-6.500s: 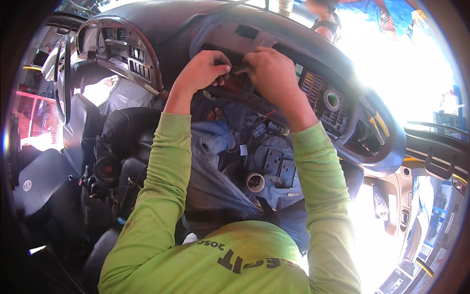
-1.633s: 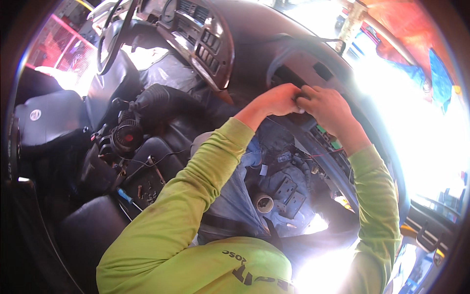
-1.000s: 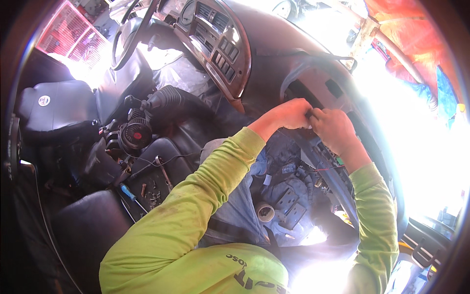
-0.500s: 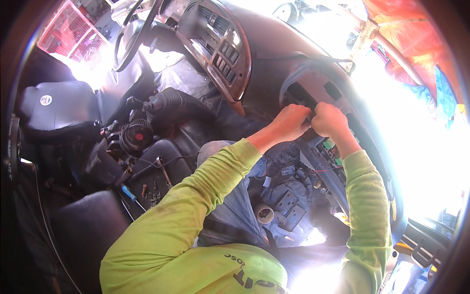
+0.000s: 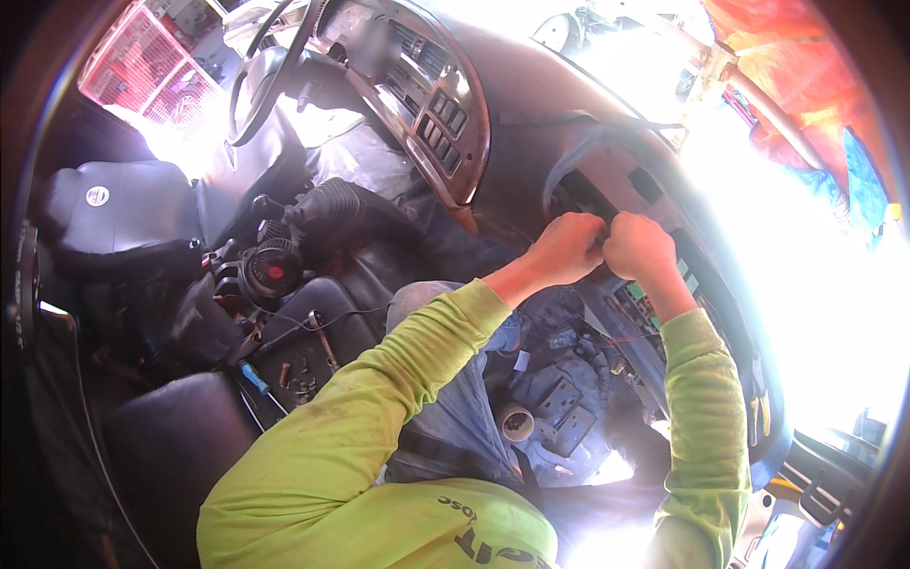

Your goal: The person retrieves a tool from a motorcycle storage compartment, walks to a yellow truck, and enters the cab. Inside, they use a screwdriver to strip wire ends and connect them to the dashboard fuse box, then wrap the connections with electrical tape.

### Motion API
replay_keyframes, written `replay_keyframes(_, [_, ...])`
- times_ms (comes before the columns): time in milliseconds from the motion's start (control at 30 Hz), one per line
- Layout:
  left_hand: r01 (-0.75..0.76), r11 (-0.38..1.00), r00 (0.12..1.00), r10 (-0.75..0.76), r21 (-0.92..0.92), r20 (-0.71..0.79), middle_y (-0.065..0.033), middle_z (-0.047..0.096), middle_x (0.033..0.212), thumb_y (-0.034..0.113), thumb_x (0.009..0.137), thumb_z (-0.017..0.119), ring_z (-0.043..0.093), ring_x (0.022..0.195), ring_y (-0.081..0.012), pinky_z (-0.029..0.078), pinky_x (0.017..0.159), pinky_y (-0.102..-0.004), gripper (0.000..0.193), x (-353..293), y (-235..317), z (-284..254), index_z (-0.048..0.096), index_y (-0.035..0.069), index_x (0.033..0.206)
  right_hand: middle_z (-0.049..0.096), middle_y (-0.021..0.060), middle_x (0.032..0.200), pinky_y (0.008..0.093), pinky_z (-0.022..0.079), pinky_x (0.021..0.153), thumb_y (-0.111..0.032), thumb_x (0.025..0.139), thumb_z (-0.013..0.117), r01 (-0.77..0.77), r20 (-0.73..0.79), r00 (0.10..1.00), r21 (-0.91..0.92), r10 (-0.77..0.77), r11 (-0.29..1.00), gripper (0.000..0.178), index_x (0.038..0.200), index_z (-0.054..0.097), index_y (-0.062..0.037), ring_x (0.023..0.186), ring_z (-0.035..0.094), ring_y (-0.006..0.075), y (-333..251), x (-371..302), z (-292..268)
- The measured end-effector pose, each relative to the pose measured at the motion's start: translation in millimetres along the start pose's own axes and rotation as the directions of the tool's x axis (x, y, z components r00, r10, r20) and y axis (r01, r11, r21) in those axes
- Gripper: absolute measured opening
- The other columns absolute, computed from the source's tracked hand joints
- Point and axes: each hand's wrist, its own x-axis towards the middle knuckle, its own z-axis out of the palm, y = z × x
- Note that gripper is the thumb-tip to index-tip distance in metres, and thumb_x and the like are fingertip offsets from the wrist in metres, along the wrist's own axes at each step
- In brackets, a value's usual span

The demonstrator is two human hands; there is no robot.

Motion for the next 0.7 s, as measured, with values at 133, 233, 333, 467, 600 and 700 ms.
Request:
replay_keyframes(133, [-0.021,1.0,0.999,0.021,-0.002,0.036,-0.0218,0.073,0.098,0.011,0.086,0.069,0.069,0.098,-0.0432,0.054,0.085,-0.051,0.016,4.3,-6.7,0.5,0.074,0.0,0.097,0.073,0.017,0.103,0.0491,0.056,0.085,-0.011,0.084,0.068,0.152,-0.089,0.984,-0.015,-0.153,0.988,0.018,0.1,0.072,-0.0027,0.103,0.07,0.0382,10.2,-0.3,1.7])
replay_keyframes(233, [-0.036,0.999,0.991,0.039,-0.03,0.132,-0.0214,0.074,0.1,0.013,0.088,0.071,0.069,0.102,-0.0426,0.054,0.087,-0.0501,0.016,12.4,-12.3,-3.1,0.074,0.002,0.1,0.067,0.0121,0.1,0.0481,0.056,0.081,-0.005,0.083,0.068,0.408,-0.259,0.864,-0.143,-0.432,0.902,0.013,0.096,0.068,-0.0045,0.1,0.068,0.0346,26.8,-9.4,7.5])
replay_keyframes(333, [0.03,0.997,0.969,-0.011,-0.073,0.247,-0.022,0.074,0.101,0.015,0.089,0.074,0.069,0.104,-0.0419,0.053,0.088,-0.0494,0.02,19.0,-12.6,-6.8,0.074,0.002,0.104,0.061,0.0075,0.099,0.0452,0.055,0.079,-0.002,0.081,0.068,0.529,-0.334,0.74,-0.246,-0.584,0.812,0.012,0.092,0.066,-0.0076,0.096,0.066,0.0296,40.3,-11.9,10.9])
replay_keyframes(467, [0.107,0.991,0.959,-0.083,-0.075,0.272,-0.0231,0.074,0.102,0.015,0.088,0.075,0.07,0.105,-0.0412,0.053,0.089,-0.0487,0.023,20.8,-8.2,-11.1,0.074,0.002,0.107,0.061,0.0024,0.102,0.0405,0.055,0.081,-0.005,0.079,0.07,0.627,-0.295,0.643,-0.326,-0.707,0.707,0.014,0.091,0.068,-0.0125,0.098,0.064,0.0238,46.9,-6.8,11.2])
replay_keyframes(600, [0.086,0.991,0.954,-0.053,-0.098,0.294,-0.0235,0.074,0.101,0.015,0.087,0.075,0.07,0.103,-0.0416,0.054,0.088,-0.0483,0.024,21.5,-7.6,-14.0,0.074,0.001,0.106,0.062,-0.0014,0.106,0.0378,0.053,0.084,-0.009,0.081,0.071,0.653,-0.211,0.608,-0.416,-0.765,0.633,0.014,0.092,0.071,-0.0163,0.105,0.062,0.0201,45.8,-2.8,8.5])
replay_keyframes(700, [0.08,0.995,0.946,-0.056,-0.064,0.319,-0.0235,0.074,0.101,0.014,0.086,0.075,0.07,0.102,-0.0418,0.054,0.087,-0.048,0.024,23.1,-9.6,-14.1,0.074,0.001,0.106,0.063,-0.0024,0.108,0.0368,0.053,0.086,-0.011,0.082,0.071,0.623,-0.105,0.665,-0.468,-0.739,0.627,0.015,0.095,0.073,-0.0178,0.106,0.062,0.019,44.4,-3.5,6.8])
